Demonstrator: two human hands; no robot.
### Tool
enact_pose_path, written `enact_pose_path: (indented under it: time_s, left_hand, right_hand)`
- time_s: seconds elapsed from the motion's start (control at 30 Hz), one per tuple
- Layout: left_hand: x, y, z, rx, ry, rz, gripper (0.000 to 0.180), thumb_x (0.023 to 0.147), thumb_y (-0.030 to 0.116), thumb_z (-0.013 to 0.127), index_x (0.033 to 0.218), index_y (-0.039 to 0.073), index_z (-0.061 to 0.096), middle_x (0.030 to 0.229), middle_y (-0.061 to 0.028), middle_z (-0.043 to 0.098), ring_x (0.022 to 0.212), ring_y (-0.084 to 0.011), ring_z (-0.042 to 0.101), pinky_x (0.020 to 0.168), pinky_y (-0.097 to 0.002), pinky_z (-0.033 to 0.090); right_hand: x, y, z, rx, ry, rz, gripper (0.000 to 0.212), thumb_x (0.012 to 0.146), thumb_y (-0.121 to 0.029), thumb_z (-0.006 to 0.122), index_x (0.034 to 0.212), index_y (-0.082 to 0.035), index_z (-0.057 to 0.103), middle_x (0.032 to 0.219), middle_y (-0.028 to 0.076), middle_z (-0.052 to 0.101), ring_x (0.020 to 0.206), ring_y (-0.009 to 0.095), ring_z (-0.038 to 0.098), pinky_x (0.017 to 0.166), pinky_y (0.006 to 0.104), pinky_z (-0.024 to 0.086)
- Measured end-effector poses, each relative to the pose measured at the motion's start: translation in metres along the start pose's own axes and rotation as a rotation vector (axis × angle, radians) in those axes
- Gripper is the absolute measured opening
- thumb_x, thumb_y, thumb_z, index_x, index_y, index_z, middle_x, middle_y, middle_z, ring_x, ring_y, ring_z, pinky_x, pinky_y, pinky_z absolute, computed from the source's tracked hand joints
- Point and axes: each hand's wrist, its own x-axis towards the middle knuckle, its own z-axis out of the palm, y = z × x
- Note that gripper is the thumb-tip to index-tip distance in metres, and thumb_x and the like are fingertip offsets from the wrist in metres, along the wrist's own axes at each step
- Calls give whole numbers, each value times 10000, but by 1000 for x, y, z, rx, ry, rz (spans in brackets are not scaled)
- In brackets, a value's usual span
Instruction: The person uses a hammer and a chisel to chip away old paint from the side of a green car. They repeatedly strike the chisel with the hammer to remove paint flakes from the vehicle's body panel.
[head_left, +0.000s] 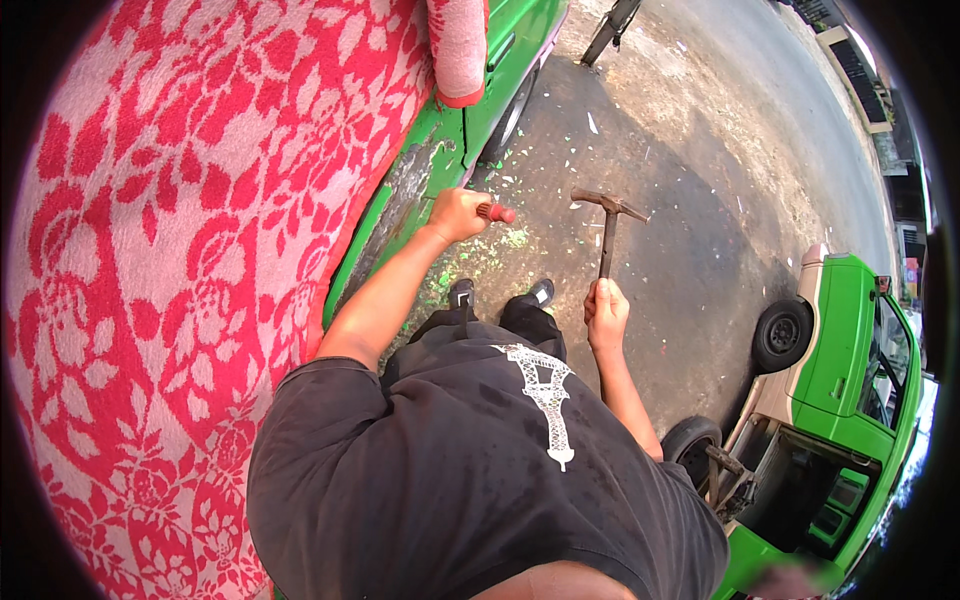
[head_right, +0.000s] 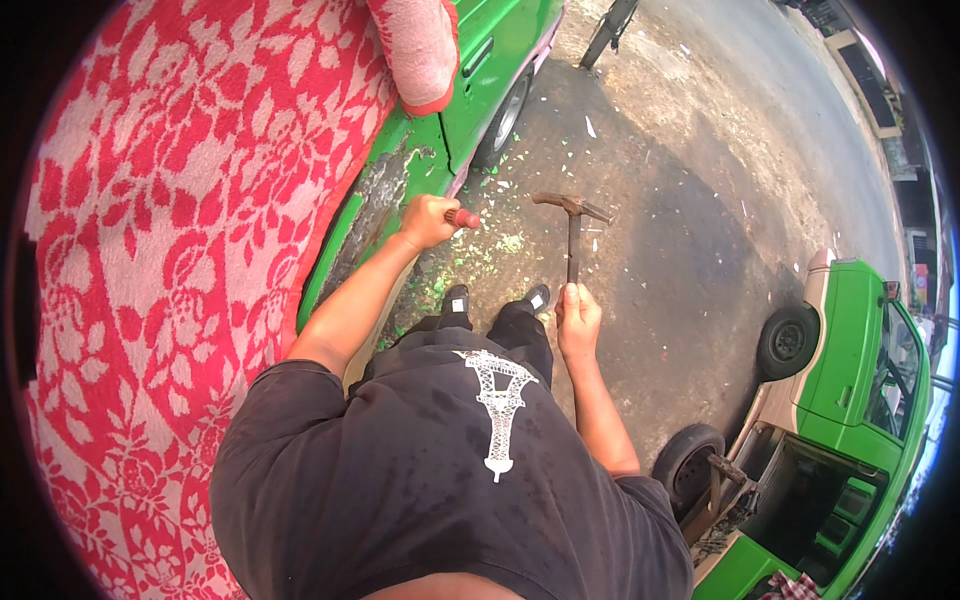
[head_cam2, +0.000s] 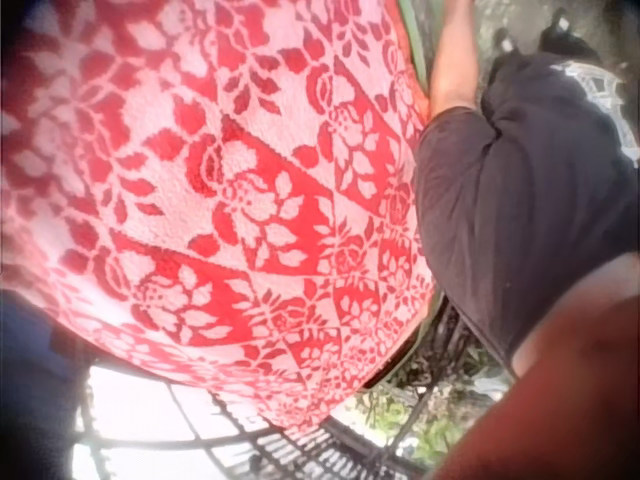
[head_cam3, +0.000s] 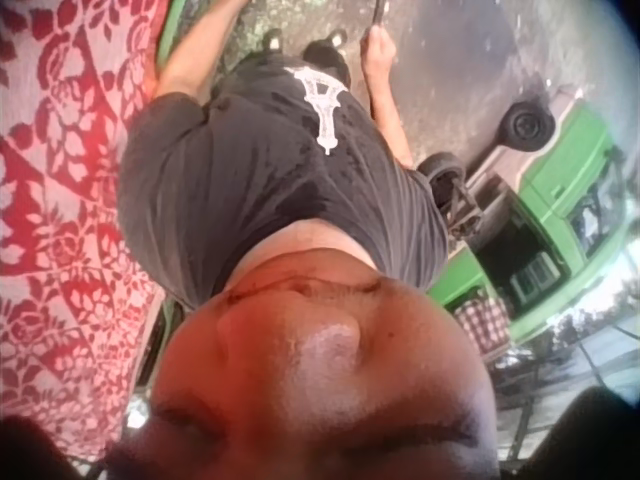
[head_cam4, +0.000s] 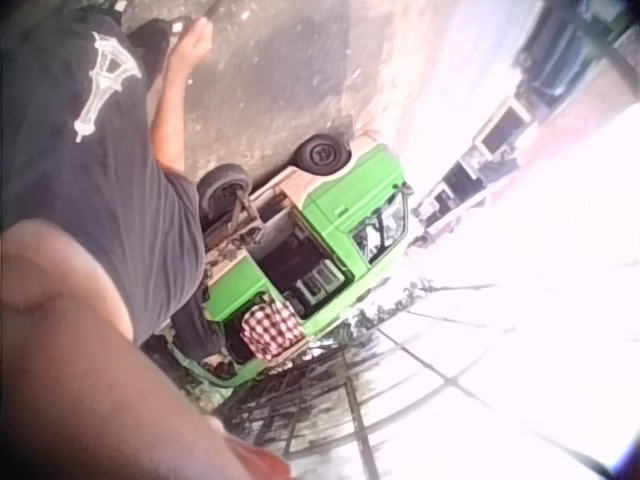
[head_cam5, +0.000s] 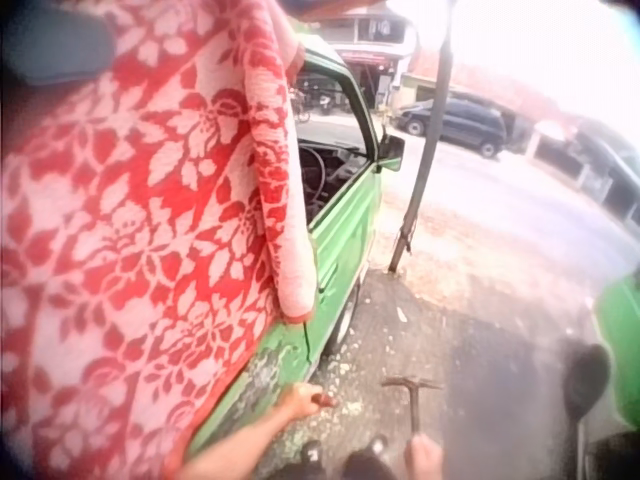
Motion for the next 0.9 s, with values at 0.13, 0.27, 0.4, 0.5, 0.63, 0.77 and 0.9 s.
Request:
enact_pose_path:
  time_s: [0.13,0.27,0.4,0.5,0.63,0.77,0.9]
  left_hand:
    - [0,4,-3,-23,10,-29,305,720,275,789,634,86,565,619,-123,598,608,-352,608,534,-436,450]
    - [1,0,-4,-30,20,-3,315,722,278,791,628,84,562,620,-131,596,609,-362,604,534,-440,450]
    - [3,-1,-5,-40,16,7,330,727,285,796,628,75,561,614,-136,591,595,-366,595,531,-436,448]
    - [6,3,-13,-58,-14,-35,295,732,277,794,650,72,598,616,-142,595,580,-355,595,532,-428,448]
    - [10,-2,-17,-106,-23,-99,234,728,261,794,701,72,657,626,-147,605,570,-331,605,538,-414,456]
    - [9,-5,-9,-118,0,-65,222,723,255,799,720,69,679,635,-149,613,574,-315,622,544,-403,464]
    - [9,-3,-15,-110,4,-91,242,730,254,794,703,55,660,617,-143,600,544,-280,607,541,-390,457]
  right_hand:
    - [2,8,2,-61,-11,-15,380,1039,-373,493,776,-99,483,588,-50,394,473,37,328,419,212,254]
    - [0,7,7,-34,-58,12,380,1036,-377,500,777,-99,489,590,-52,401,473,36,335,421,211,258]
    - [-2,3,13,-64,-73,-3,373,1035,-368,504,778,-98,493,590,-53,404,481,33,340,427,208,260]
    - [-6,-6,19,-77,-56,-35,367,1036,-335,509,768,-85,492,596,-43,421,505,38,362,447,220,278]
    - [-12,-9,34,-268,-19,-212,365,1030,-279,528,755,-43,488,598,7,452,551,77,434,494,284,344]
    - [4,14,34,-415,-4,-144,366,1028,-266,526,766,-14,480,588,47,436,548,114,460,509,330,374]
    - [-6,-9,31,-175,20,-141,366,1018,-263,543,760,-11,482,583,65,416,537,127,413,509,344,371]
